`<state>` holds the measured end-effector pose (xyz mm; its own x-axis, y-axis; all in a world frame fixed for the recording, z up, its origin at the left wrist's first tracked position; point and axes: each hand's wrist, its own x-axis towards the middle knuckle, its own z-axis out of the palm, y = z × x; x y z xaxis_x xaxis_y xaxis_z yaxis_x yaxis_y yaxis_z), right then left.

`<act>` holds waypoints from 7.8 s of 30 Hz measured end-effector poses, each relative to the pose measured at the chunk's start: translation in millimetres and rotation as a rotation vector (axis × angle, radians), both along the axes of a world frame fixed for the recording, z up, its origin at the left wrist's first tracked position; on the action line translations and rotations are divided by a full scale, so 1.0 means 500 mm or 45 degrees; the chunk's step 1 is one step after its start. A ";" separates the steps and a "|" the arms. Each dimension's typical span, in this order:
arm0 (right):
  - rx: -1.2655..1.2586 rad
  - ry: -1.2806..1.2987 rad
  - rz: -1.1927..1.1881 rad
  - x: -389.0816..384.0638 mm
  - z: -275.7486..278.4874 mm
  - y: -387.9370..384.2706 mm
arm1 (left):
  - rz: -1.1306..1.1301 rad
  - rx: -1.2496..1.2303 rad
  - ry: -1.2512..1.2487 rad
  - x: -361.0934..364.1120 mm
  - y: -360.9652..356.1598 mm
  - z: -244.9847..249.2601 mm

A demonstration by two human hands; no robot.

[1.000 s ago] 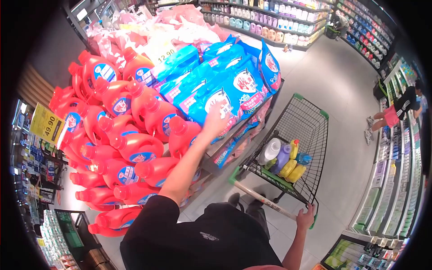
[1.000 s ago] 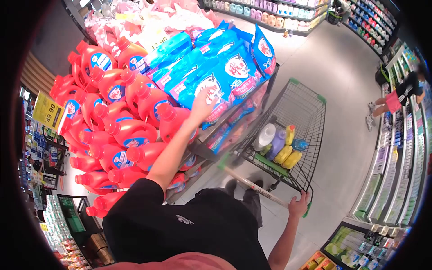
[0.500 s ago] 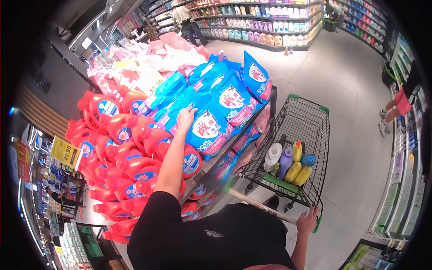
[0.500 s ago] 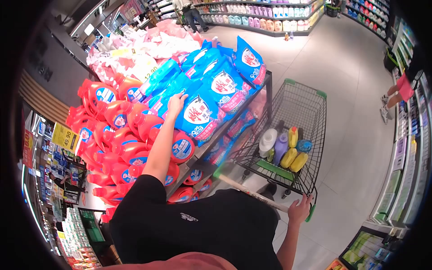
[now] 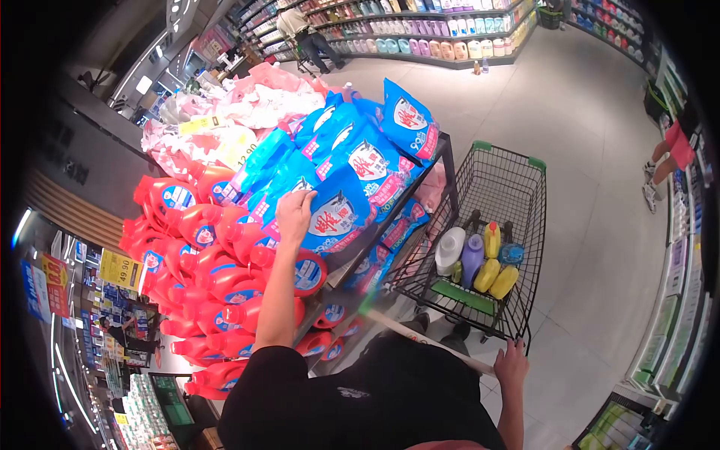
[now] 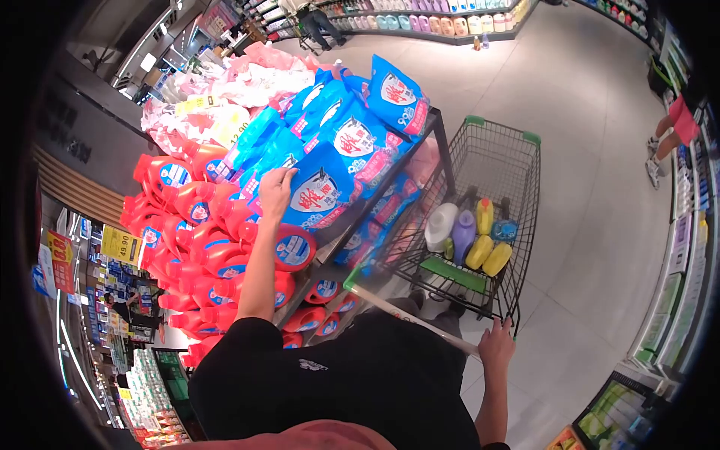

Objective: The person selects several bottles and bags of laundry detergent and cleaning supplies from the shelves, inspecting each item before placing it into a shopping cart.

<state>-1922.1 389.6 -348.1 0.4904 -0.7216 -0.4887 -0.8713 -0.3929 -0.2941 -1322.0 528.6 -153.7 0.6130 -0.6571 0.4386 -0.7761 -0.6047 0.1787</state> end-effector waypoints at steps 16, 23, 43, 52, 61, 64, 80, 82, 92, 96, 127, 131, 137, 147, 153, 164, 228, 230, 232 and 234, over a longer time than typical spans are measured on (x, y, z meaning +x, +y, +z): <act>0.130 -1.498 0.165 0.419 0.369 -0.152 | -0.966 -0.208 0.449 -0.231 -0.143 0.216; 0.452 -1.522 -0.488 0.416 0.190 -0.064 | -1.116 -0.219 0.771 -0.263 -0.187 0.069; 0.695 -2.095 -1.303 0.483 0.242 -0.083 | -0.441 -0.979 1.168 -0.334 -0.028 -0.139; 1.007 -2.118 -1.447 0.522 0.232 -0.052 | -0.358 -1.124 2.965 -0.387 -0.005 -0.285; 0.874 -1.642 -1.212 0.487 0.224 -0.059 | -0.241 -0.986 3.130 -0.413 0.000 -0.343; 0.573 -1.478 -0.923 0.442 0.218 -0.084 | -0.117 -1.031 3.023 -0.408 0.010 -0.336; 0.204 -1.807 -0.411 0.415 0.223 -0.251 | -0.829 -0.814 1.112 -0.378 -0.063 -0.198; 0.305 -1.876 -0.426 0.419 0.206 -0.261 | -0.945 -0.969 0.751 -0.371 -0.074 -0.197; 0.651 -2.270 -0.336 0.521 0.185 -0.272 | -0.896 -0.548 -0.036 -0.394 -0.016 -0.152; 0.712 -2.338 -0.297 0.543 0.187 -0.271 | -0.884 -0.488 -0.168 -0.392 -0.014 -0.155; 0.465 -1.036 -0.507 0.186 0.201 -0.246 | -0.077 -0.758 3.005 -0.425 -0.065 -0.258; 0.529 -1.196 -0.573 0.172 0.229 -0.225 | -0.036 -0.676 3.257 -0.414 -0.078 -0.253; 0.691 -1.369 -0.623 0.161 0.270 -0.207 | -0.055 -0.847 3.469 -0.409 -0.120 -0.257; 0.711 -1.640 -0.691 0.226 0.350 -0.148 | -0.134 -0.416 3.268 -0.441 -0.162 -0.375; 0.621 -1.226 -0.519 0.285 0.373 -0.191 | -0.329 -0.048 1.915 -0.437 -0.069 -0.474; 0.254 -0.852 -0.393 0.349 0.299 -0.443 | -0.470 0.524 1.140 -0.444 0.033 -0.494; -0.731 -0.631 -0.202 0.223 -0.242 -0.360 | -0.331 0.191 0.651 -0.274 -0.278 -0.562; -0.723 -0.603 -0.226 0.235 -0.249 -0.409 | -0.300 0.218 0.683 -0.265 -0.323 -0.563; -0.754 -0.593 -0.233 0.246 -0.266 -0.445 | -0.315 0.174 0.657 -0.257 -0.355 -0.577; -0.793 -0.605 -0.240 0.264 -0.274 -0.498 | -0.281 0.156 0.673 -0.243 -0.397 -0.587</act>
